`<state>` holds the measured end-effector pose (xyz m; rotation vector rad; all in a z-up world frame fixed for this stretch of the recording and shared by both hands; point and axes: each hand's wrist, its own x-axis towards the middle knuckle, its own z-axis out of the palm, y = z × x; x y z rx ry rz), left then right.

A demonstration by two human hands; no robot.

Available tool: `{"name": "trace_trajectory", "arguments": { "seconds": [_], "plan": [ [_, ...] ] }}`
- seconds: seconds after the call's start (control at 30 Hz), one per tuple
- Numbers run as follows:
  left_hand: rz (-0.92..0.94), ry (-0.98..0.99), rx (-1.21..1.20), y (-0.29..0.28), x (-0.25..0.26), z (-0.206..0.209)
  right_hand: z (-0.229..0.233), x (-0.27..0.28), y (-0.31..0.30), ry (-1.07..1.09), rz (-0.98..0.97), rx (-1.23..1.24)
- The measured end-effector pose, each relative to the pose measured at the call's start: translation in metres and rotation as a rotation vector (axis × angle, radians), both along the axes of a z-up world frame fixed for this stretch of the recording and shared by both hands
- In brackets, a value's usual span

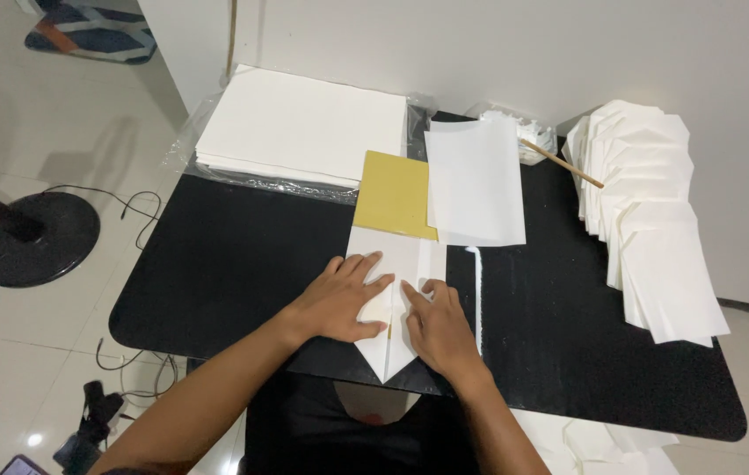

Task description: Assembling paper bags by folding paper sheets and applying glue with a brush.

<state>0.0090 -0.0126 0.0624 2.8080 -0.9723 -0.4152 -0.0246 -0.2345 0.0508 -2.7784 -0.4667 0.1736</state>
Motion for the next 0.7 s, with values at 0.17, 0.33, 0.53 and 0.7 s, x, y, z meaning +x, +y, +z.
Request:
{"name": "trace_trajectory", "arguments": {
  "seconds": [0.17,0.33,0.53,0.7],
  "plan": [
    [-0.015,0.039,0.017,0.003,-0.006,0.006,0.016,0.000,0.009,0.046,-0.001,-0.033],
    [-0.060,-0.021,-0.028,0.007,-0.022,-0.001,0.020,0.004,0.011,0.049,0.018,-0.047],
    [-0.062,0.037,-0.074,0.008,-0.036,-0.010,0.021,-0.012,0.009,-0.057,0.059,-0.033],
    [-0.128,-0.199,-0.314,0.013,-0.037,-0.044,-0.006,-0.035,-0.006,-0.201,0.065,0.212]
  ]
}}
